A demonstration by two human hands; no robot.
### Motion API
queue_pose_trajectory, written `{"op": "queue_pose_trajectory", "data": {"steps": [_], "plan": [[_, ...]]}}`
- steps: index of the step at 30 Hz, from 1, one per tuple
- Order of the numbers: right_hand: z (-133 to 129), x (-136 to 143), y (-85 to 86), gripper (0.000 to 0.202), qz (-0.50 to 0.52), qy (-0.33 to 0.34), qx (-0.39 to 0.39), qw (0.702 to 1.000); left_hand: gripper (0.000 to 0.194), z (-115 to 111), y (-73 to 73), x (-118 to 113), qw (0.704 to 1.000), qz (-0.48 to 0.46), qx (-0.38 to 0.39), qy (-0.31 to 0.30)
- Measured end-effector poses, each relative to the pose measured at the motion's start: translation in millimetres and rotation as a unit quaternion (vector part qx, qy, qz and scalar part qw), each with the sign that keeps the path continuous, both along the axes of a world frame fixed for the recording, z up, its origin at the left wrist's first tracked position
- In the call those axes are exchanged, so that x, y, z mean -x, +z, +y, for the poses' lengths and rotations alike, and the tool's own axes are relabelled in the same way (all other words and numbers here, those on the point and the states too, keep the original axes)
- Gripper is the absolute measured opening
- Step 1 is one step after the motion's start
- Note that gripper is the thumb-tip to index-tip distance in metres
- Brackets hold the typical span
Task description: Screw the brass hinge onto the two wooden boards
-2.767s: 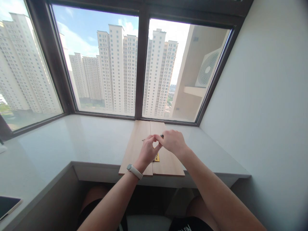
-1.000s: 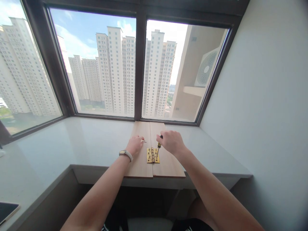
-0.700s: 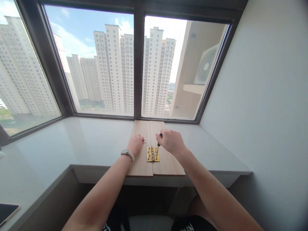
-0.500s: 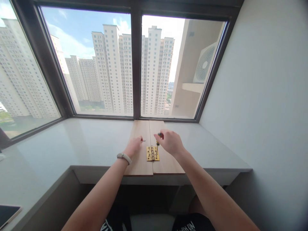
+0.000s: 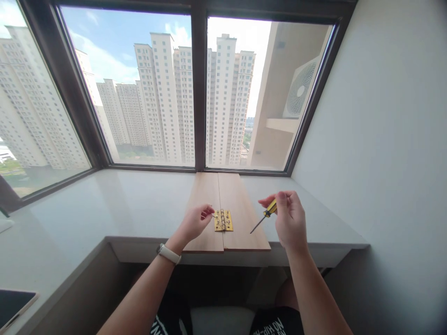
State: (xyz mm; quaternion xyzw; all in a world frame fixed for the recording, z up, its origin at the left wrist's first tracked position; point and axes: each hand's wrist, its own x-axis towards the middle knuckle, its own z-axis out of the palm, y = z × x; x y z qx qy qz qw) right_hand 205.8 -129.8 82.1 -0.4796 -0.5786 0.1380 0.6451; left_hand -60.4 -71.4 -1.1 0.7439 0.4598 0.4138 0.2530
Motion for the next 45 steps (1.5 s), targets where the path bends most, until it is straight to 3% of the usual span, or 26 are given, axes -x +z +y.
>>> {"op": "queue_pose_trajectory", "data": {"steps": [2,7,11,19,25,29,33,36,39,42,45], "plan": [[-9,-2,-16.1,0.032,0.010,0.015,0.011,1.000,0.016,-1,-2.4,-1,1.000,0.012,-0.005,-0.005],[-30,-2,-57.2,0.030,-0.086,0.013,0.096,0.992,0.017,-1,-8.5,-6,0.999,0.042,-0.012,-0.028],[-42,3,-78.2,0.027,-0.096,0.028,0.110,0.989,0.018,-2,-11.2,-12,0.999,0.030,-0.006,-0.030],[-56,6,-87.4,0.023,-0.091,0.036,0.100,0.990,0.019,-1,-16.4,-16,0.998,0.056,-0.008,-0.030],[-58,8,-89.4,0.022,-0.078,0.050,0.098,0.991,0.019,0,-10.9,-17,0.990,0.115,-0.054,-0.068],[-57,12,-83.7,0.023,-0.026,0.081,0.098,0.992,0.020,-1,-11.6,-18,0.990,0.111,-0.044,-0.070],[-53,23,-54.8,0.027,0.122,0.138,0.053,0.981,0.018,-3,-18.9,-19,0.995,0.084,-0.027,-0.041],[-41,35,-22.8,0.030,0.275,0.188,-0.003,0.943,0.019,-6,-23.7,-19,0.998,0.049,-0.004,-0.030],[-21,50,0.7,0.033,0.350,0.254,-0.026,0.902,0.018,-6,-27.4,-18,0.999,0.020,0.011,-0.033],[6,68,3.8,0.033,0.366,0.294,-0.024,0.883,0.016,-4,-32.3,-19,0.999,-0.009,0.013,-0.040],[31,88,-9.8,0.034,0.355,0.305,-0.009,0.883,0.016,-2,-37.7,-20,0.998,-0.028,0.015,-0.047]]}}
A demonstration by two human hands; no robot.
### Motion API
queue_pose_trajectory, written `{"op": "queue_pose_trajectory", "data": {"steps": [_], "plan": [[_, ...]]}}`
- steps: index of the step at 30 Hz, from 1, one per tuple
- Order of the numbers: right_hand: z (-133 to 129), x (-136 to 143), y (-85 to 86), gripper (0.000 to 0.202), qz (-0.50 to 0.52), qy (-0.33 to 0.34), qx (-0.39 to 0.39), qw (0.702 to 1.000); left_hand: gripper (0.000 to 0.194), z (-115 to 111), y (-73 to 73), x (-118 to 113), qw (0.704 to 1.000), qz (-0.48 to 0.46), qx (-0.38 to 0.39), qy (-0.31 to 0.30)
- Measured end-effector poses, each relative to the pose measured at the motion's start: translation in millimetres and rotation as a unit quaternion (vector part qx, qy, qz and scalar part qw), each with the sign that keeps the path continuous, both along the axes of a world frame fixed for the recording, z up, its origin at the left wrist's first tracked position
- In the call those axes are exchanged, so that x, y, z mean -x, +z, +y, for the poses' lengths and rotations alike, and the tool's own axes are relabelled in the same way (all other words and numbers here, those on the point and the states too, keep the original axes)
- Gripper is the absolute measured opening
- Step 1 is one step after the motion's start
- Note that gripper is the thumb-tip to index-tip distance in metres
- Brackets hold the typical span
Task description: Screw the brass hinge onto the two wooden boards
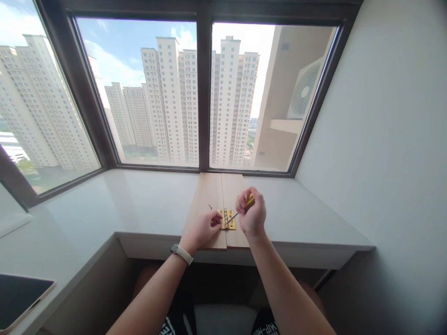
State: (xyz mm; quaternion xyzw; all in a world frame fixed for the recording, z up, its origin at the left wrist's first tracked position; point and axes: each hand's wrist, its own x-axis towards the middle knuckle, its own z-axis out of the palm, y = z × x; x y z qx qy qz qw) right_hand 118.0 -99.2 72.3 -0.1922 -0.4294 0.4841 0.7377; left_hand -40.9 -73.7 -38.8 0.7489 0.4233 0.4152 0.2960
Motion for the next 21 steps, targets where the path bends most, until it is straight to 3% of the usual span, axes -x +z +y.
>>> {"op": "queue_pose_trajectory", "data": {"steps": [6,13,17,21], "plan": [[27,22,-28.7,0.034,-0.050,0.005,-0.007,0.999,0.018,1,-4.1,1,1.000,-0.024,0.007,-0.009],[32,27,-40.9,0.033,-0.076,-0.006,0.003,0.997,0.016,0,-2.7,1,0.999,-0.034,0.010,-0.016],[33,25,-38.0,0.032,-0.134,0.047,0.017,0.990,0.014,-3,1.7,0,0.999,-0.030,0.005,-0.026],[35,14,-18.9,0.030,-0.261,0.128,-0.024,0.957,0.013,-7,6.4,1,1.000,-0.015,0.002,-0.015]]}}
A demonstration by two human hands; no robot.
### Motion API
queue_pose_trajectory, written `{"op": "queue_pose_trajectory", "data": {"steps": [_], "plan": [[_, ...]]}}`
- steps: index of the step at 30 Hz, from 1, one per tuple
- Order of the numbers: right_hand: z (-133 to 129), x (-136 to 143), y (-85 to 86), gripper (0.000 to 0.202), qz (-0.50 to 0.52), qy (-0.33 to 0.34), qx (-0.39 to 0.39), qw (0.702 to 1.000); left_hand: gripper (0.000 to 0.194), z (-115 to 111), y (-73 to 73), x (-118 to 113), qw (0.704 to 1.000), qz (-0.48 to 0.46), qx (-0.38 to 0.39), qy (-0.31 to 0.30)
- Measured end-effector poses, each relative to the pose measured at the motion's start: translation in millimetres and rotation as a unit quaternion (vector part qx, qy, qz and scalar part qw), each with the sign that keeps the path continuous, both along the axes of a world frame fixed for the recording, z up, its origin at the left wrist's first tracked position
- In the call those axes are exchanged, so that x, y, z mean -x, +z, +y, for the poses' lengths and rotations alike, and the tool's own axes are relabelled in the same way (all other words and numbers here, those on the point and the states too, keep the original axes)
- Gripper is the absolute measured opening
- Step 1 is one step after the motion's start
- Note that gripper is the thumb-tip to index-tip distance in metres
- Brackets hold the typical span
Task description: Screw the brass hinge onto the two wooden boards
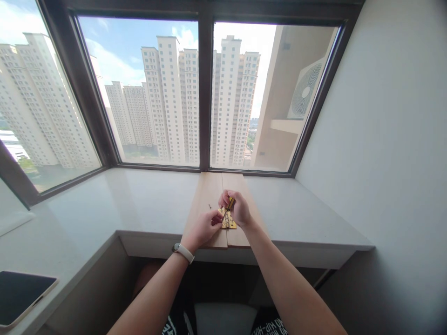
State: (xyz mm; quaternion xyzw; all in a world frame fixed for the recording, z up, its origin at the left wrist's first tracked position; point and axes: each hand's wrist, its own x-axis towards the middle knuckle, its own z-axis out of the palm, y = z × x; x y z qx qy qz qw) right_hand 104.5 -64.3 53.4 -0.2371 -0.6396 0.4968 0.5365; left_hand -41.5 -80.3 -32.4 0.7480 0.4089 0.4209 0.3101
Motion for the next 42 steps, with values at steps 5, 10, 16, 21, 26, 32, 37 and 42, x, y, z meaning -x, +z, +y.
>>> {"op": "queue_pose_trajectory", "data": {"steps": [5,10,16,21,26,32,37,42], "plan": [[0,-23,35.2,0.019,-0.227,-0.030,-0.095,0.969,0.010,-2,0.5,0,1.000,0.004,-0.009,0.016],[-4,-40,61.9,0.012,-0.362,-0.073,-0.185,0.911,0.011,-4,1.9,1,1.000,0.008,-0.006,0.015],[-8,-47,77.6,0.023,-0.462,-0.072,-0.225,0.855,0.011,-7,5.2,1,1.000,0.012,-0.007,0.021],[-8,-41,77.9,0.011,-0.476,-0.109,-0.248,0.837,0.010,-8,5.3,2,0.999,0.018,-0.016,0.026],[-6,-34,75.4,0.031,-0.500,-0.189,-0.281,0.797,0.012,-10,6.1,0,0.999,0.018,0.000,0.026],[-9,-29,78.5,0.036,-0.544,-0.212,-0.290,0.759,0.017,-8,6.7,2,0.999,0.028,-0.010,0.036],[-11,-32,80.7,0.018,-0.512,-0.104,-0.290,0.802,0.018,-5,4.9,3,0.999,0.030,-0.008,0.034],[-9,-34,82.5,0.015,-0.514,-0.084,-0.277,0.807,0.018,-2,0.1,2,0.999,0.024,-0.008,0.030]]}}
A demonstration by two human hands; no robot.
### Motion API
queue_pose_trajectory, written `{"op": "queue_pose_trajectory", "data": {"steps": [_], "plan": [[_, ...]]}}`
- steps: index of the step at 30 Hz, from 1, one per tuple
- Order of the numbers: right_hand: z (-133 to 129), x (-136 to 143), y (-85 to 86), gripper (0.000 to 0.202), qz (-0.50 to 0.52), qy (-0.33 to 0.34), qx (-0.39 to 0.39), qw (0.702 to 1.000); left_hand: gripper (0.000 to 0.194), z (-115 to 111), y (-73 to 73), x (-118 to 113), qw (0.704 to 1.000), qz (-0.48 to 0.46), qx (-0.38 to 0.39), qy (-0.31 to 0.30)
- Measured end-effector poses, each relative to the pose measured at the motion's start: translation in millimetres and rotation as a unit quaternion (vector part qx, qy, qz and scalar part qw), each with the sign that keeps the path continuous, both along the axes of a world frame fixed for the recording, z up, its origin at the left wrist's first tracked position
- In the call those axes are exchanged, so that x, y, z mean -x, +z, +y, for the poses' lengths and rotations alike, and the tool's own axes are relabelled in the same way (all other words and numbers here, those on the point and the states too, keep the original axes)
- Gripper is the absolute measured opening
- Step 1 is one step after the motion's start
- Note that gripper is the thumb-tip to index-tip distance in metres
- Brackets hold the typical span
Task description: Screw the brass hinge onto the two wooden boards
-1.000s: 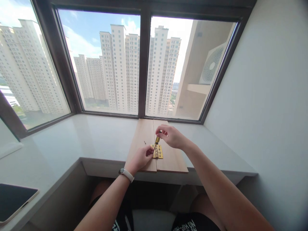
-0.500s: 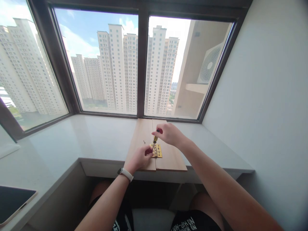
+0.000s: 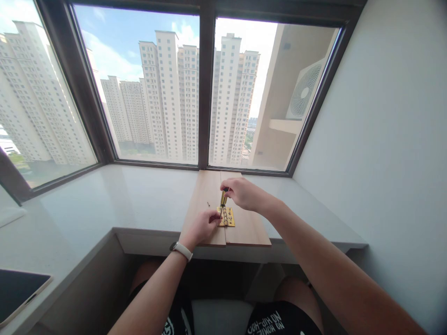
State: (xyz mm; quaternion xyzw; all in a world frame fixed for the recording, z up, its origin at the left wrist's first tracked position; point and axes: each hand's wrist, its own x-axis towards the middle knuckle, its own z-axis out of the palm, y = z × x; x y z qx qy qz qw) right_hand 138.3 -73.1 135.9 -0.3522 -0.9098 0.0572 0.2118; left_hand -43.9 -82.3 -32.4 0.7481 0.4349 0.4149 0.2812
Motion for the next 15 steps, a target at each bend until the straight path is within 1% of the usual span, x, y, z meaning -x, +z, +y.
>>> {"op": "queue_pose_trajectory", "data": {"steps": [2,7,9,11,12,13,15], "plan": [[1.0,0.6,0.8,0.007,-0.002,-0.012,-0.019,1.000,0.017,0.7,-1.6,0.2,1.000,-0.009,0.002,-0.004],[0.0,2.3,0.1,0.033,-0.022,-0.072,-0.075,0.994,0.017,2.5,-3.7,-0.1,1.000,-0.017,0.005,-0.009],[-1.6,2.7,-0.4,0.040,-0.028,-0.096,-0.087,0.991,0.017,2.7,-3.9,-0.5,1.000,-0.010,0.001,-0.002],[-3.2,2.7,-0.1,0.042,-0.027,-0.107,-0.087,0.990,0.017,2.4,-3.6,-0.8,1.000,-0.005,-0.004,0.003],[-3.9,2.4,0.4,0.038,-0.023,-0.104,-0.084,0.991,0.018,2.2,-3.3,-0.7,1.000,-0.003,-0.004,0.003],[-4.5,1.8,1.1,0.031,-0.019,-0.093,-0.078,0.992,0.018,1.9,-3.0,-0.5,1.000,-0.003,-0.003,0.002],[-5.5,0.3,2.5,0.009,-0.013,-0.058,-0.060,0.996,0.017,1.6,-2.3,0.1,1.000,-0.003,-0.002,0.002]]}}
